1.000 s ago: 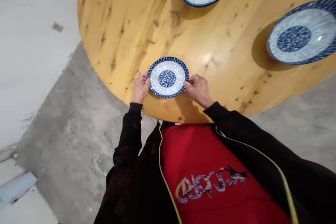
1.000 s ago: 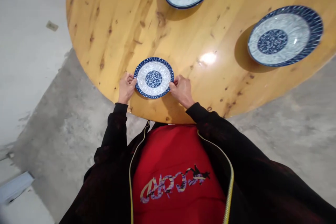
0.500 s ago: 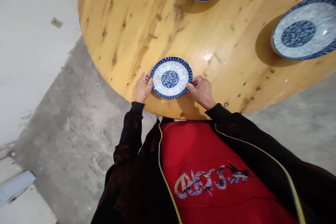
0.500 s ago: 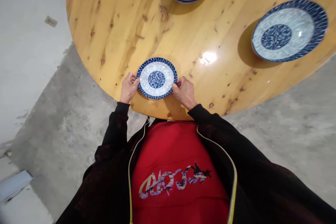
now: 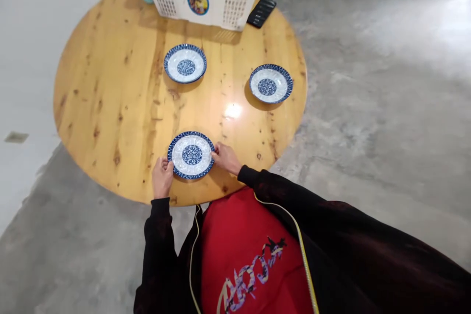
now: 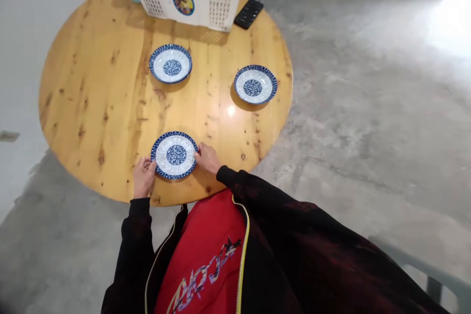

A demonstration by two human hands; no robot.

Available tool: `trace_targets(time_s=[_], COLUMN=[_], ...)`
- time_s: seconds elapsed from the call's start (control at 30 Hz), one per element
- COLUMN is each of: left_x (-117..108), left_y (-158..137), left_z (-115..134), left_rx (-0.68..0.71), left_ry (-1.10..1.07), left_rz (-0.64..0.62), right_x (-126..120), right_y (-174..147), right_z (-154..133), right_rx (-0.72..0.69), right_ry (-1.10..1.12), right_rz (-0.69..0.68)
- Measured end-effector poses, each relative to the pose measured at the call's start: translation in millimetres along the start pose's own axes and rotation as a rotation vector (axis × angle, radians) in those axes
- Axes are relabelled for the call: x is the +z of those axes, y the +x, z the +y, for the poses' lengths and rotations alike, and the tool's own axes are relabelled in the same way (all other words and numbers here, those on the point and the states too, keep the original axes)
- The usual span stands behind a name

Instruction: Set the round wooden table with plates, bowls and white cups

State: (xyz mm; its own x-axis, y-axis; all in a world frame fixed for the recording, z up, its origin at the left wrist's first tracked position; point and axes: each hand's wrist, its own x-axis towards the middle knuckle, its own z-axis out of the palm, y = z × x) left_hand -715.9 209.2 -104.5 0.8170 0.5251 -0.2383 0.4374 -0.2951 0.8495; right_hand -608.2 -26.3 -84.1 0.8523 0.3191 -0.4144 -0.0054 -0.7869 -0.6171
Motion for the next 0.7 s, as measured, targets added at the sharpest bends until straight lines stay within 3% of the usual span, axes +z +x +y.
trace_targets(time_s=[0.3,0.7], left_x=[1.3,5.6], left_y=[0.8,-8.0], left_z=[5.2,6.3], left_rx=[0.003,-0.009], left_ry=[0.057,0.098], left_rz=[-0.004,0.043], right_x=[3.4,2.4], right_y=[-4.7,-5.3], right_z=[2.1,4.1], right_rx=[0.011,-0.017], right_ry=[0.016,0.1], right_rz=[0.024,-0.091])
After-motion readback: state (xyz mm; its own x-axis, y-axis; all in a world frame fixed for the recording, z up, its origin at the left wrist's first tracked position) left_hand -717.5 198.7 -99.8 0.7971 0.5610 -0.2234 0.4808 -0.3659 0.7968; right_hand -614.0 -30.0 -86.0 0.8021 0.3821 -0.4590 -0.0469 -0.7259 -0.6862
